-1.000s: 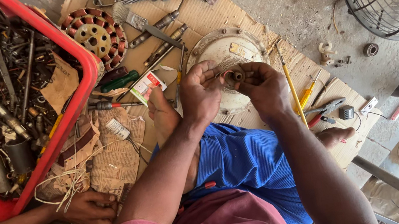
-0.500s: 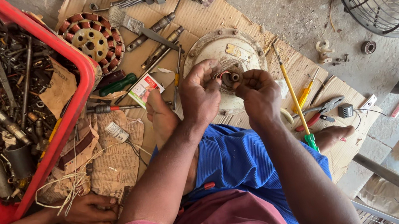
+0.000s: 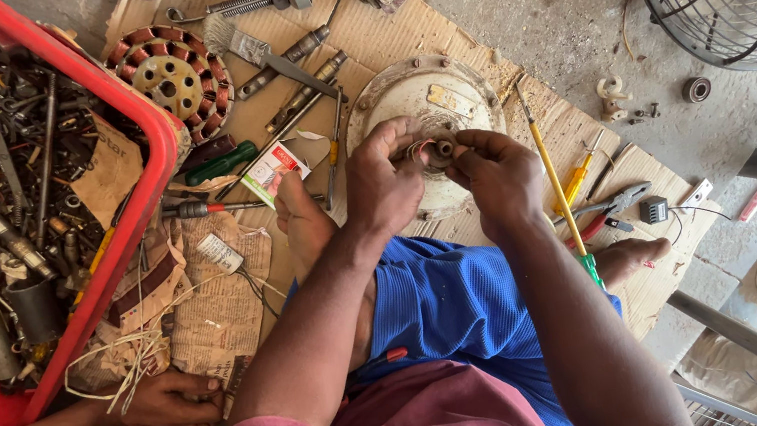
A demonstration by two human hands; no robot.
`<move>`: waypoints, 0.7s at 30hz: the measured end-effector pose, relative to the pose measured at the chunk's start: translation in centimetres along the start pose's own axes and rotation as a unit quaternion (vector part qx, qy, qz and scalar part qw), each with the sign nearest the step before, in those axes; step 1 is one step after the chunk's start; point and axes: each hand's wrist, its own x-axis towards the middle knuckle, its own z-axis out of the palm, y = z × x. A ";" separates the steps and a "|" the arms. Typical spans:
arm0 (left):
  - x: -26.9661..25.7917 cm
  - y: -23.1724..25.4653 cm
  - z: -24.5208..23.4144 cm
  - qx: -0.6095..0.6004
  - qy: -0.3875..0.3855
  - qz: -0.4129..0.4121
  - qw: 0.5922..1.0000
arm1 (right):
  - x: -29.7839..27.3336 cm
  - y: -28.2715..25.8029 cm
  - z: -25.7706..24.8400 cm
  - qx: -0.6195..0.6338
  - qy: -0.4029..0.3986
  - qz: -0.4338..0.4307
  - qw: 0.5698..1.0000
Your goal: The person sits on the floor and uses a screwdriver to pry and remove a small metal component from the center of a disassembled electric motor. They then use pliers to manipulate a wire or part within the motor housing.
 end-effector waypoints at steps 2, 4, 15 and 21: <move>0.3 -0.5 0.1 -0.033 -0.010 -0.002 0.999 | -0.4 -0.1 -0.1 0.029 0.011 0.023 0.999; 0.6 -1.0 0.2 -0.068 -0.012 0.013 0.998 | -0.7 -0.8 -0.2 0.067 -0.008 0.031 0.997; -1.9 4.5 -2.7 -0.360 -0.086 0.078 0.926 | -4.2 -10.0 -1.7 0.145 -0.244 -0.012 0.959; -2.6 7.8 -3.3 -0.348 -0.105 0.067 0.929 | -5.5 -9.9 -2.8 0.209 -0.287 -0.022 0.935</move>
